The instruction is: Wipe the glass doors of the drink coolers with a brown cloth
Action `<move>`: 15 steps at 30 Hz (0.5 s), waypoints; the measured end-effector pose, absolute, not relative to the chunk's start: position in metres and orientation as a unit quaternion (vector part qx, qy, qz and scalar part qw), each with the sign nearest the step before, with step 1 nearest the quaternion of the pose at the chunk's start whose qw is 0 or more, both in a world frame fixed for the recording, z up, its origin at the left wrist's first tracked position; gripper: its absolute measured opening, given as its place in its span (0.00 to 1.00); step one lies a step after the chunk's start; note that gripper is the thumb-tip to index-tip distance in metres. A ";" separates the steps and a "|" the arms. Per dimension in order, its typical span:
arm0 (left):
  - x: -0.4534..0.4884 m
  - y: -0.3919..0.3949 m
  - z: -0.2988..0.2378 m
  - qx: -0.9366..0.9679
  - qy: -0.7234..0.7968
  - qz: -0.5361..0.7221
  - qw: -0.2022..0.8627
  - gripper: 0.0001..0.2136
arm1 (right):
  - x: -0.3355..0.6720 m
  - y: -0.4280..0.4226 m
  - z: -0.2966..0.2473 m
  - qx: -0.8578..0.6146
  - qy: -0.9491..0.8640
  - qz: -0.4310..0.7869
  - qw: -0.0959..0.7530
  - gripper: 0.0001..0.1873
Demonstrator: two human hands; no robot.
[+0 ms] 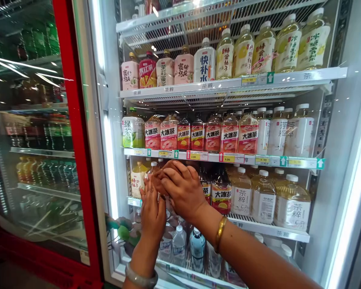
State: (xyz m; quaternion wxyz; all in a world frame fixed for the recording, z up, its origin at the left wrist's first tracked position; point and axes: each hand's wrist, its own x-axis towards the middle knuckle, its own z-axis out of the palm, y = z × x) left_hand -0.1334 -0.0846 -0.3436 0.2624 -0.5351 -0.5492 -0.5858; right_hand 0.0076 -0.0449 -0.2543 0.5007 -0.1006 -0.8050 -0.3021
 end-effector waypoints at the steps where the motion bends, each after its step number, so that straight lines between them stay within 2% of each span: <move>1: -0.132 -0.084 -0.343 -0.535 -0.546 -0.590 0.260 0.34 | 0.004 -0.046 -0.253 -0.101 -0.803 -0.304 0.502 0.14; 7: -0.126 -0.089 -0.339 -0.559 -0.529 -0.588 0.248 0.32 | 0.020 -0.042 -0.262 -0.052 -0.812 -0.383 0.438 0.10; 10: -0.121 -0.088 -0.333 -0.569 -0.550 -0.575 0.209 0.30 | 0.041 -0.037 -0.249 -0.061 -0.825 -0.377 0.416 0.11; 15: -0.117 -0.078 -0.304 -0.556 -0.570 -0.574 0.190 0.32 | 0.032 -0.041 -0.214 -0.114 -0.826 -0.343 0.433 0.15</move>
